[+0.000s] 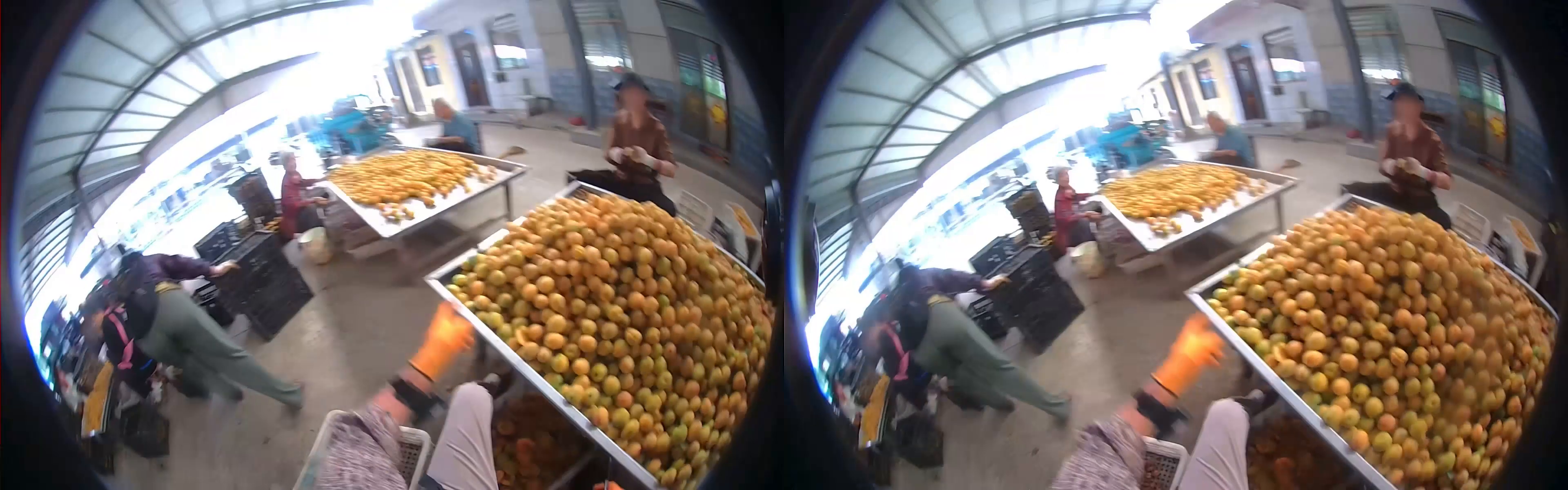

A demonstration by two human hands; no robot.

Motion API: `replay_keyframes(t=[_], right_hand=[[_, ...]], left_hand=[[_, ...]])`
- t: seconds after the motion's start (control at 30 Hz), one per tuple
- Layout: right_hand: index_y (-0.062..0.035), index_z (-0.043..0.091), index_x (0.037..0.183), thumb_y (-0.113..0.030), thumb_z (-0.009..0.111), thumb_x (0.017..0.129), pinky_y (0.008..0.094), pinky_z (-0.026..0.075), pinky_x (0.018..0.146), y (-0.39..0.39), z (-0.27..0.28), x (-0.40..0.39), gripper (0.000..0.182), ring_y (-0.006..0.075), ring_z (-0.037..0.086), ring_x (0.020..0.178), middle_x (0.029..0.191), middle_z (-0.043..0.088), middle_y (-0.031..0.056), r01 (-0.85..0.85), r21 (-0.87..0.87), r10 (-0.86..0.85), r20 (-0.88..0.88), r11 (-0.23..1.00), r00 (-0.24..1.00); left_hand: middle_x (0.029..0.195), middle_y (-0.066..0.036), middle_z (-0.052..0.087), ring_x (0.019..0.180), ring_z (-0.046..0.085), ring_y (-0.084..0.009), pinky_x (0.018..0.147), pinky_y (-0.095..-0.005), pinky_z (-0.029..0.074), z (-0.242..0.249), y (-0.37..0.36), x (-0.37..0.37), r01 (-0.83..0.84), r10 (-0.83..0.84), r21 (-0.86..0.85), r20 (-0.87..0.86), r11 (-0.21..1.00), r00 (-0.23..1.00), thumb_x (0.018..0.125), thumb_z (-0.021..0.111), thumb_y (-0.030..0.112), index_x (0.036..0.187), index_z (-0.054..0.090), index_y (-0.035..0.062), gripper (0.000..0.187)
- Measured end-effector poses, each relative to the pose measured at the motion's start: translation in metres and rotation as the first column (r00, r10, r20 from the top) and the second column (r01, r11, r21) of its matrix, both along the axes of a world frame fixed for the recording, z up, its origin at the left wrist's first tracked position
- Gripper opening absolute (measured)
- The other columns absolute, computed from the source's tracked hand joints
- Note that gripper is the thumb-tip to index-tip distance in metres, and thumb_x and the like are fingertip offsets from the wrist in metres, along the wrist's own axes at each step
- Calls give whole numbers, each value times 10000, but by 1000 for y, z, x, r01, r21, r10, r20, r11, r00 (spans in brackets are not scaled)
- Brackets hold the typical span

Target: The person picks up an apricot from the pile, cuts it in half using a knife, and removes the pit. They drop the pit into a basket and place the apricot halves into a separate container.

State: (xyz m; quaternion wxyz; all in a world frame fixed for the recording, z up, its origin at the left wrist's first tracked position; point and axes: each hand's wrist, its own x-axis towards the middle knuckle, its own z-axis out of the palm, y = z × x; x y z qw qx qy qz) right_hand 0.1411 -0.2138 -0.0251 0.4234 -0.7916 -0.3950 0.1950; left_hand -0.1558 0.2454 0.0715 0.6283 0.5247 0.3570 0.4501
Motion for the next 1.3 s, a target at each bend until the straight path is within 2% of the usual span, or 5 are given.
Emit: replay_keyframes(t=[0.13, 0.2, 0.37, 0.63, 1.3], right_hand=[[12, 664, 764, -48, 657, 807, 254, 364, 475, 29, 34, -13, 74, 71, 441, 499, 526, 549, 18, 74, -7, -74, 74, 997, 995], [29, 680, 838, -28, 633, 801, 226, 395, 501, 32, 32, -19, 83, 51, 471, 527, 569, 589, 26, 171, 81, -166, -67, 982, 984], [34, 691, 883, 10, 596, 761, 216, 427, 514, 40, 10, -39, 156, 56, 536, 540, 587, 602, 22, 94, 14, -85, -311, 995, 946], [-30, 683, 937, -90, 663, 816, 331, 497, 650, 63, 20, -39, 137, 157, 620, 672, 723, 641, 137, -131, -22, 131, -4, 991, 991], [-16, 681, 956, -57, 684, 808, 269, 404, 531, 68, 88, -71, 154, 93, 417, 570, 603, 462, 62, 97, 68, -71, -321, 993, 944]], left_hand=[[625, -25, 489, 619, 532, -171, 515, -310, 434, 98, 145, -68, 532, -462, 111, 663, 839, 589, 893, 523, 143, 799, 578, 71, 130], [824, -108, 569, 620, 570, -179, 443, -272, 450, 169, 121, -40, -472, 478, 204, 19, 858, 878, 925, 521, 182, 1155, 515, 76, 254], [813, -118, 672, 785, 668, -251, 675, -364, 521, 40, 113, -15, -186, 820, 923, -192, 338, 540, 833, 611, 169, 1025, 617, 28, 238], [1137, -122, 671, 1061, 651, -273, 905, -408, 492, -51, 147, -23, -153, 249, 244, -968, 958, 14, 820, 568, 220, 1507, 247, 358, 771], [1151, -226, 547, 1005, 601, -396, 859, -462, 485, -43, 106, 207, 41, 435, 511, -770, 859, 467, 817, 619, 405, 1149, 610, 142, 424]])
